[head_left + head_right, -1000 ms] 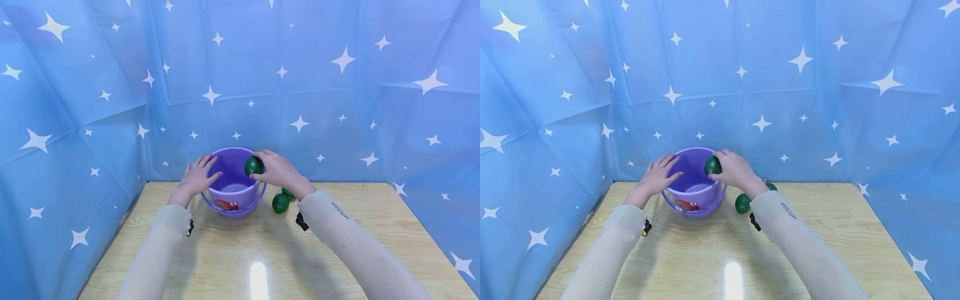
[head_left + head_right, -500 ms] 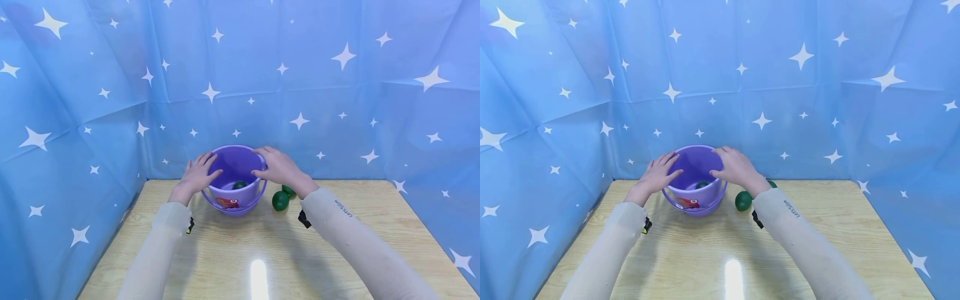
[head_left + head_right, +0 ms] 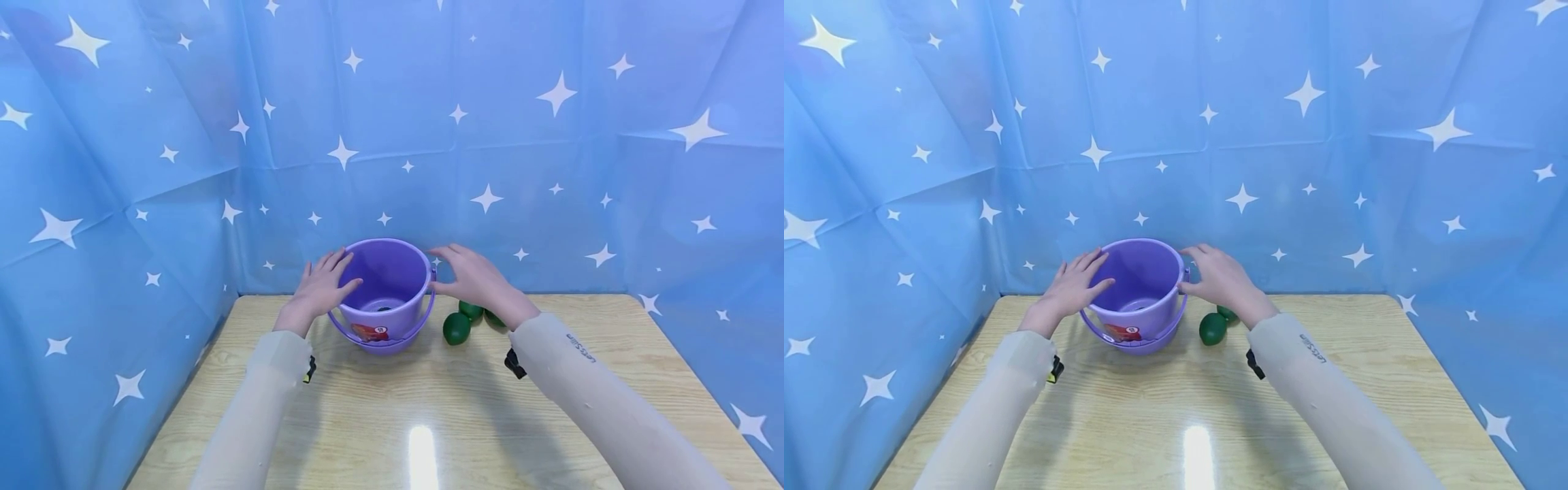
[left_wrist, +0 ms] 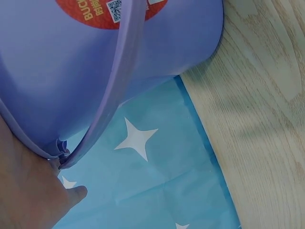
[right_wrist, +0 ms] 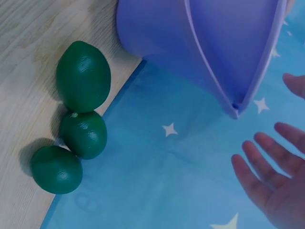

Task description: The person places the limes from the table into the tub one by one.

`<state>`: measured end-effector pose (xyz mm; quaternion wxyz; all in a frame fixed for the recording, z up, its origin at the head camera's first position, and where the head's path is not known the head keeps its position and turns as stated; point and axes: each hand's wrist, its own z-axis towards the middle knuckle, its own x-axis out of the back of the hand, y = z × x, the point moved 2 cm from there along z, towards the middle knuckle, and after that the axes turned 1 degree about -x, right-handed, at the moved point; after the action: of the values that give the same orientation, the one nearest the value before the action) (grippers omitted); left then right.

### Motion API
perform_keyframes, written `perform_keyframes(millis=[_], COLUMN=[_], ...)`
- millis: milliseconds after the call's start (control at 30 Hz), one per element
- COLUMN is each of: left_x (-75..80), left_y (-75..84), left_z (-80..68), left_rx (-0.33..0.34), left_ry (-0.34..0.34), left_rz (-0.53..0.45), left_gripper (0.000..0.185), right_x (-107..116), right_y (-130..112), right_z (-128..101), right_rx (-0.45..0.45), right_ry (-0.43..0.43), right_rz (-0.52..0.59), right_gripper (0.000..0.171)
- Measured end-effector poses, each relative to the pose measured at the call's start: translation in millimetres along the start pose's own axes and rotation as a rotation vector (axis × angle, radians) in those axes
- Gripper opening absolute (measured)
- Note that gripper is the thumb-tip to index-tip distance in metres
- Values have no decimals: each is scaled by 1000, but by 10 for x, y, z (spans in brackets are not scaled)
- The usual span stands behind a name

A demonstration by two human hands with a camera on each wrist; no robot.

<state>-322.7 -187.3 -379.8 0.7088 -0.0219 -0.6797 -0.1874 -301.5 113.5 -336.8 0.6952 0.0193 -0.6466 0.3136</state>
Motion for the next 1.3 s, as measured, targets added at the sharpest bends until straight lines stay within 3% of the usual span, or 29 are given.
perform_keyframes(millis=[900, 1300], left_x=[-11, -28], left_y=[4, -8], left_z=[6, 5], left_rx=[12, 2], left_ry=[-15, 0], left_rz=[1, -2], left_gripper=[75, 74], right_x=[-211, -326], right_y=[460, 714], right_z=[-288, -344], right_rx=[-50, -75], right_ry=[-22, 44], right_rz=[-13, 30], right_gripper=[69, 63])
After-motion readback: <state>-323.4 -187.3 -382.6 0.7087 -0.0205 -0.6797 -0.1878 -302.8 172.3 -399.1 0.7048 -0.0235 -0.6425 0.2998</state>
